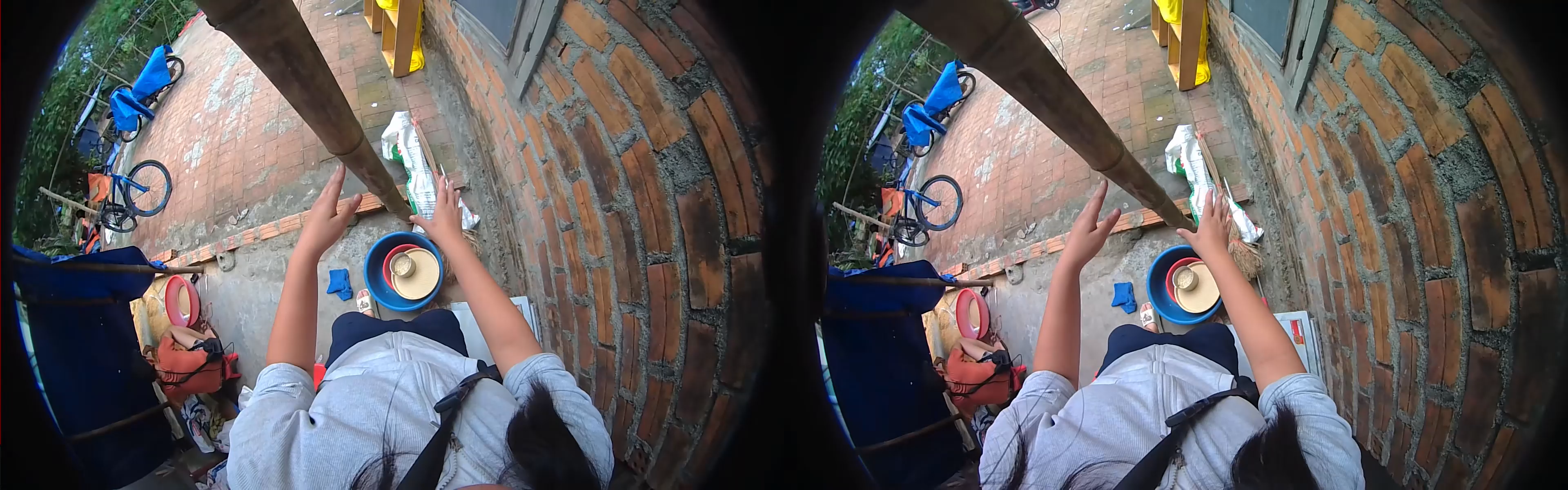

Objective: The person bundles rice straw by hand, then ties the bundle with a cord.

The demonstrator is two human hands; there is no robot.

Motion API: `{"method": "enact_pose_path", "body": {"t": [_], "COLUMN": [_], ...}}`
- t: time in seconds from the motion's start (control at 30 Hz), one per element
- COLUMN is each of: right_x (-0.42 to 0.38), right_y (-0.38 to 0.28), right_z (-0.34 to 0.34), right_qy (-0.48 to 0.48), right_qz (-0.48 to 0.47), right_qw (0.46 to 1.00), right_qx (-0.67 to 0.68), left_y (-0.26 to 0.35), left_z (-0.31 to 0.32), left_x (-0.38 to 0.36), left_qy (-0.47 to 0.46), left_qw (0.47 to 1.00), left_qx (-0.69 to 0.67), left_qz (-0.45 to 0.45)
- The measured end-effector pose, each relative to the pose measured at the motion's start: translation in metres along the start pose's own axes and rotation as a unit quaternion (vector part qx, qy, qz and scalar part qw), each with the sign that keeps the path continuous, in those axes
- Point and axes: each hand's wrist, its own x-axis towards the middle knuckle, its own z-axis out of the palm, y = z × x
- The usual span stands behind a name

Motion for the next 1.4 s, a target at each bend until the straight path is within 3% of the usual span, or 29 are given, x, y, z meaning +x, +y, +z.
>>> {"method": "enact_pose_path", "body": {"t": [0.17, 0.27, 0.37, 0.43, 0.97, 1.1, 1.17, 1.2, 1.27, 1.3, 1.37, 1.4], "right_x": [-0.022, -0.041, -0.069, -0.087, -0.242, -0.218, -0.197, -0.185, -0.159, -0.144, -0.114, -0.102], "right_y": [0.006, 0.023, 0.021, 0.010, -0.063, -0.073, -0.073, -0.073, -0.073, -0.069, -0.060, -0.054], "right_z": [-0.014, -0.010, -0.008, -0.007, 0.018, 0.011, 0.002, -0.005, -0.016, -0.018, -0.025, -0.024], "right_qy": [0.026, 0.090, 0.086, 0.089, 0.080, 0.075, 0.078, 0.075, 0.065, 0.062, 0.071, 0.067], "right_qz": [0.086, 0.134, 0.211, 0.242, 0.447, 0.398, 0.305, 0.305, 0.189, 0.189, 0.082, 0.075], "right_qw": [0.995, 0.984, 0.968, 0.958, 0.880, 0.899, 0.932, 0.932, 0.957, 0.958, 0.977, 0.977], "right_qx": [-0.040, -0.071, -0.109, -0.125, -0.143, -0.166, -0.181, -0.182, -0.211, -0.208, -0.184, -0.188], "left_y": [-0.013, -0.012, -0.007, -0.010, -0.009, -0.025, -0.027, -0.029, -0.033, -0.036, -0.041, -0.044], "left_z": [-0.003, 0.001, 0.003, 0.004, 0.012, 0.020, 0.018, 0.017, 0.021, 0.025, 0.034, 0.041], "left_x": [0.015, 0.031, 0.046, 0.058, 0.045, 0.049, 0.050, 0.052, 0.054, 0.055, 0.058, 0.058], "left_qy": [-0.089, -0.165, -0.207, -0.218, -0.298, -0.298, -0.298, -0.298, -0.295, -0.296, -0.284, -0.277], "left_qw": [0.995, 0.981, 0.963, 0.950, 0.894, 0.902, 0.904, 0.908, 0.911, 0.912, 0.915, 0.917], "left_qx": [-0.038, -0.071, -0.102, -0.109, -0.176, -0.185, -0.195, -0.193, -0.217, -0.215, -0.247, -0.251], "left_qz": [0.029, 0.076, 0.140, 0.193, 0.283, 0.253, 0.237, 0.221, 0.188, 0.184, 0.143, 0.139]}}
